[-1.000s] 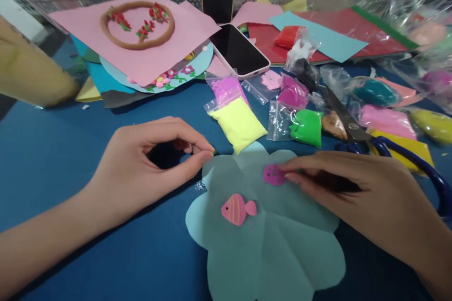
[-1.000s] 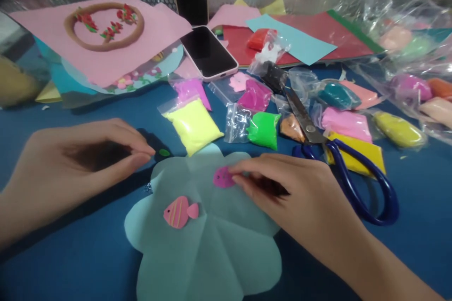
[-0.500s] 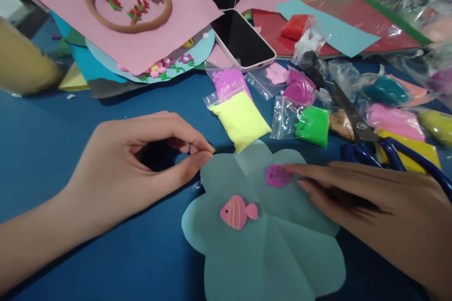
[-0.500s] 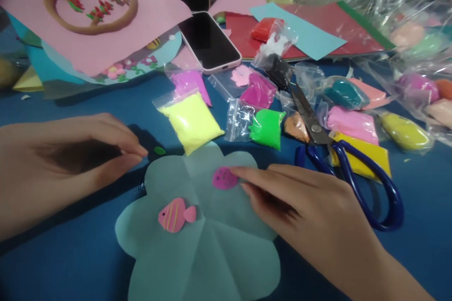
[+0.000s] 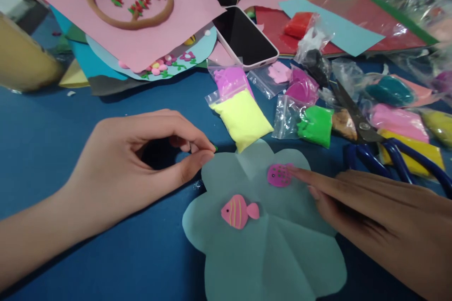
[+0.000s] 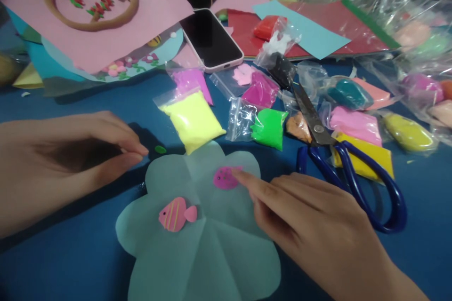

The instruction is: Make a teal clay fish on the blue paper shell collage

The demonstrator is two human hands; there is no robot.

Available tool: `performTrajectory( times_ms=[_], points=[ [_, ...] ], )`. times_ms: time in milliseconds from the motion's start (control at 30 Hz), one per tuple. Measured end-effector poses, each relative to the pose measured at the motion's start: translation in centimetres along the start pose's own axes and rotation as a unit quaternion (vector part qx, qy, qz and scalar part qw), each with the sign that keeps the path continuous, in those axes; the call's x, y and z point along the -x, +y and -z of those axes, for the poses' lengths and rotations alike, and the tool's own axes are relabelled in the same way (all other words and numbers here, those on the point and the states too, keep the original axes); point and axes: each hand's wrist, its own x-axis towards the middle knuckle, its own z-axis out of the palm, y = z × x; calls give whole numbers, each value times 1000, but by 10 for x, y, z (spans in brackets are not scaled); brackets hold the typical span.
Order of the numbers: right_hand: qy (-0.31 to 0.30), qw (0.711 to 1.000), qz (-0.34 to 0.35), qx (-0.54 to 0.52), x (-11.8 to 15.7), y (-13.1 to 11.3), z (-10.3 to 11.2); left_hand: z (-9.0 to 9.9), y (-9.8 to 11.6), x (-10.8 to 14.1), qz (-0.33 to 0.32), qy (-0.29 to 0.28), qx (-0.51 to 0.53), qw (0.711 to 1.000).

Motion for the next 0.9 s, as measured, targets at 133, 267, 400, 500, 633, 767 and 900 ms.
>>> performTrajectory(
  times_ms=[133,267,400,500,633,767,900],
  points=[
    [0,1000,6,-21,3,1,-1,0,0,-1,-1,1,-4,1000],
    [18,1000,-3,-17,3,1,3,1,0,-1,-12,-1,-1,1000],
    [17,1000,8,-19,1,0,3,2,1,-1,-7,-7,8,1000],
    [10,999,17,-27,0,-1,2,2,1,-1,-5,-5,11,1000],
    [22,1000,0,-22,1,-1,3,2,0,-1,-3,-7,11,1000],
    [20,1000,8,-22,1,0,3,1,0,-2,-1,-7,10,1000],
    [15,999,12,-32,0,1,2,0,0,-1,-3,-2,10,1000]
  ],
)
